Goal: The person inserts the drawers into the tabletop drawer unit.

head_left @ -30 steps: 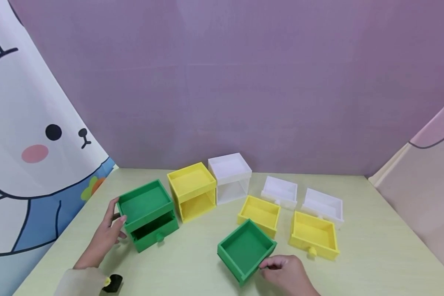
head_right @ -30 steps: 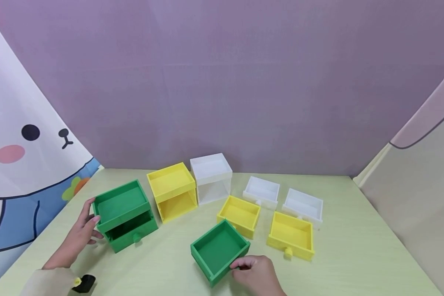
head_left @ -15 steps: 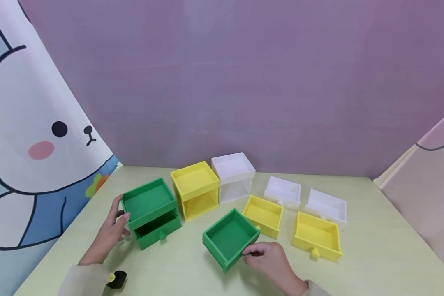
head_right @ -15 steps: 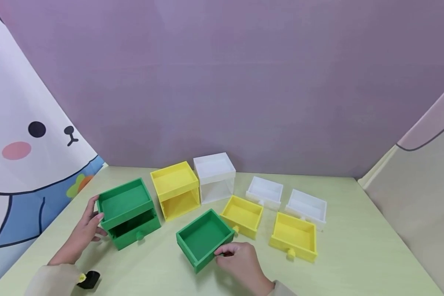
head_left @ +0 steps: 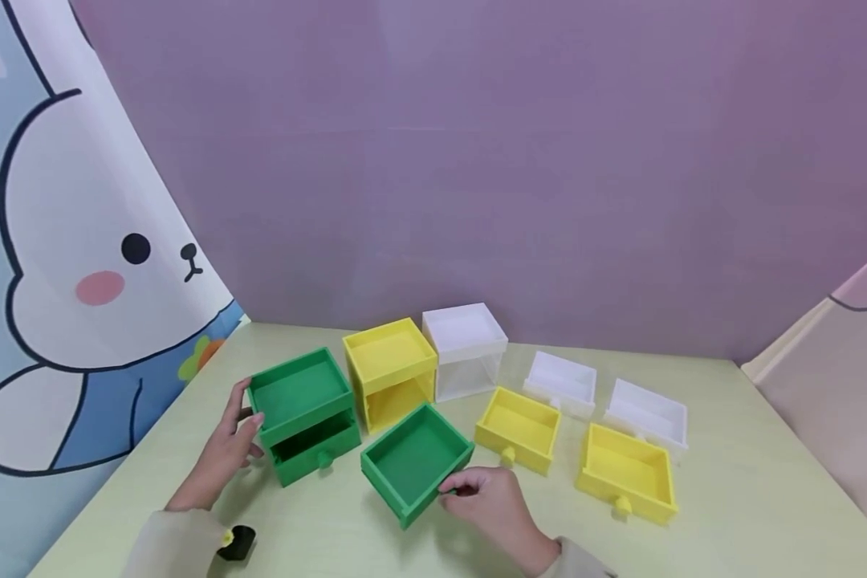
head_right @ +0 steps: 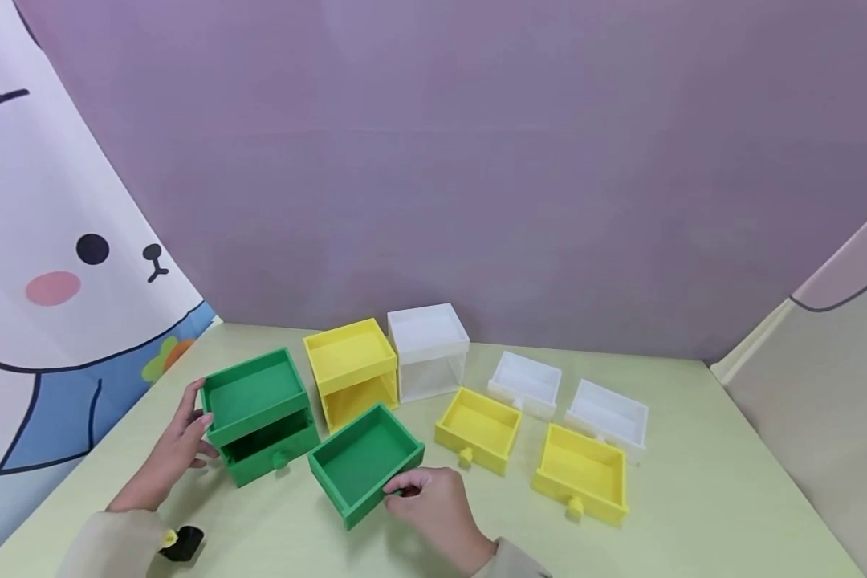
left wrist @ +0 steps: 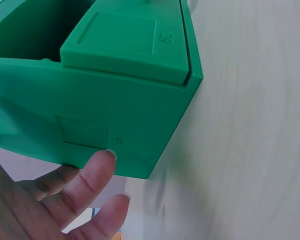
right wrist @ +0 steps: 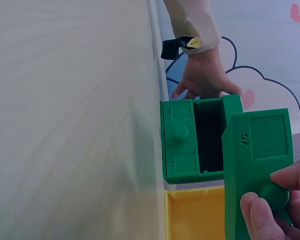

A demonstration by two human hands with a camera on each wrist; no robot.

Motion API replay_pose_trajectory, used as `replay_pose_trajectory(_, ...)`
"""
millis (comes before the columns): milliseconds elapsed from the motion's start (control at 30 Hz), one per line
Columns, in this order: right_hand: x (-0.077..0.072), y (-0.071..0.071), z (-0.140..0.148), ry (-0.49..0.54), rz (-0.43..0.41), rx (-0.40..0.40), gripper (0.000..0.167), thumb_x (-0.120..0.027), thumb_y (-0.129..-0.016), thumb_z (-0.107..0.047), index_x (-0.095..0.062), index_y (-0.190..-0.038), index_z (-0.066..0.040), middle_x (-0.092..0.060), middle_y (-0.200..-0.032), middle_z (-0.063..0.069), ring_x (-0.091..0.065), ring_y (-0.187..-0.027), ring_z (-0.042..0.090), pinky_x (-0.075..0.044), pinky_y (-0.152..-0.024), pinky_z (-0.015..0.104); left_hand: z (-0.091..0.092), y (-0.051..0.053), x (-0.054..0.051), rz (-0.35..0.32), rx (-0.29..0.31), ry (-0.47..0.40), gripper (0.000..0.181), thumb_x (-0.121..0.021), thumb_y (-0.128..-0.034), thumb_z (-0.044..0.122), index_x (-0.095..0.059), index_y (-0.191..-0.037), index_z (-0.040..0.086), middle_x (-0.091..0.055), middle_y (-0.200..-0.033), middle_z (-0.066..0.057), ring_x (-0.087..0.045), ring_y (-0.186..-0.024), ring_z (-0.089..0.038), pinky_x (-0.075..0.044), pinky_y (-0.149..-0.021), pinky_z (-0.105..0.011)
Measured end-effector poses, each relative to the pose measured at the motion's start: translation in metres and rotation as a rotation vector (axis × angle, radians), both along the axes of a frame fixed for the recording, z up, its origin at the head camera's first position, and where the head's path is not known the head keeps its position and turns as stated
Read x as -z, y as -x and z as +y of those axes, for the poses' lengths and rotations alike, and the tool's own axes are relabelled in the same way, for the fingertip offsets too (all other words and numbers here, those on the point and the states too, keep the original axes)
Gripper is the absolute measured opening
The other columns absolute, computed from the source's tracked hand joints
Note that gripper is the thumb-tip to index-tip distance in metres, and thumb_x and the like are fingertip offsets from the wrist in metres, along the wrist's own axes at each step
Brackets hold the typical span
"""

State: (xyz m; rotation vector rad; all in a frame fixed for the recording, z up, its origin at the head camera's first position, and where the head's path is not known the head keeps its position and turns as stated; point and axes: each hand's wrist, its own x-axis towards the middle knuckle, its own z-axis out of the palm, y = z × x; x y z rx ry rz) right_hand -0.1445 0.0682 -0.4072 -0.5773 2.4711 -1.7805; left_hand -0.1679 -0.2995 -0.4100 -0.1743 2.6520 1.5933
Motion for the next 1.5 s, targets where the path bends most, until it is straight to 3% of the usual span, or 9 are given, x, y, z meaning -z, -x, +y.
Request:
replay_pose_trajectory(233, 0.0, 0.003, -0.016, 0.002, -0.036, 0.001, 0.007, -0.072, -0.073, 0.002, -0.075, -0.078, 0.0, -0.071, -0.072, 0.006, -0.055, -0.062, 0.0, -0.047, -0.059, 0.018, 0.001, 0.0, 0.001, 0.032, 0.011, -0.006, 0.065, -0.031, -0.1051, 0.038, 0.012, -0.152, 0.024, -0.021, -0.14, -0.034, -0.058, -0.081, -0.029, -0.047, -0.069, -0.04)
replay_pose_trajectory(433, 0.001, 0.007, -0.034, 0.0, -0.007, -0.004, 0.007, -0.071, -0.072, 0.001, -0.076, -0.077, -0.001, -0.071, -0.071, 0.006, -0.056, -0.065, 0.0, -0.048, -0.062, 0.019, 0.0, -0.001, 0.002, 0.059, 0.017, -0.018, 0.063, -0.03, -0.1056, 0.035, 0.011, -0.151, 0.021, -0.021, -0.138, -0.036, -0.058, -0.078, -0.029, -0.046, -0.066, -0.04)
replay_pose_trajectory(800, 0.004, 0.01, -0.057, 0.017, -0.011, 0.004, 0.008, -0.072, -0.072, 0.001, -0.076, -0.076, -0.004, -0.071, -0.07, 0.005, -0.054, -0.063, -0.001, -0.046, -0.058, 0.019, 0.003, 0.001, 0.004, 0.044, 0.024, -0.026, 0.065, -0.032, -0.1054, 0.036, 0.012, -0.152, 0.023, -0.022, -0.142, -0.034, -0.058, -0.08, -0.028, -0.046, -0.068, -0.04)
replay_pose_trajectory(1200, 0.009, 0.002, -0.083, 0.053, -0.022, -0.009, 0.008, -0.072, -0.073, 0.002, -0.076, -0.075, -0.005, -0.071, -0.069, 0.002, -0.053, -0.06, -0.004, -0.045, -0.056, 0.017, 0.002, 0.002, 0.004, 0.043, 0.022, -0.013, 0.065, -0.032, -0.1053, 0.036, 0.011, -0.152, 0.022, -0.022, -0.141, -0.033, -0.058, -0.079, -0.027, -0.045, -0.067, -0.038)
replay_pose_trajectory(1500, 0.014, -0.006, -0.096, 0.11, -0.047, -0.004, 0.008, -0.073, -0.074, 0.001, -0.077, -0.077, -0.006, -0.071, -0.071, 0.0, -0.05, -0.059, -0.003, -0.044, -0.054, 0.017, 0.001, 0.0, 0.005, 0.088, 0.015, 0.021, 0.064, -0.032, -0.1054, 0.035, 0.009, -0.153, 0.021, -0.027, -0.137, -0.031, -0.057, -0.077, -0.025, -0.045, -0.066, -0.037)
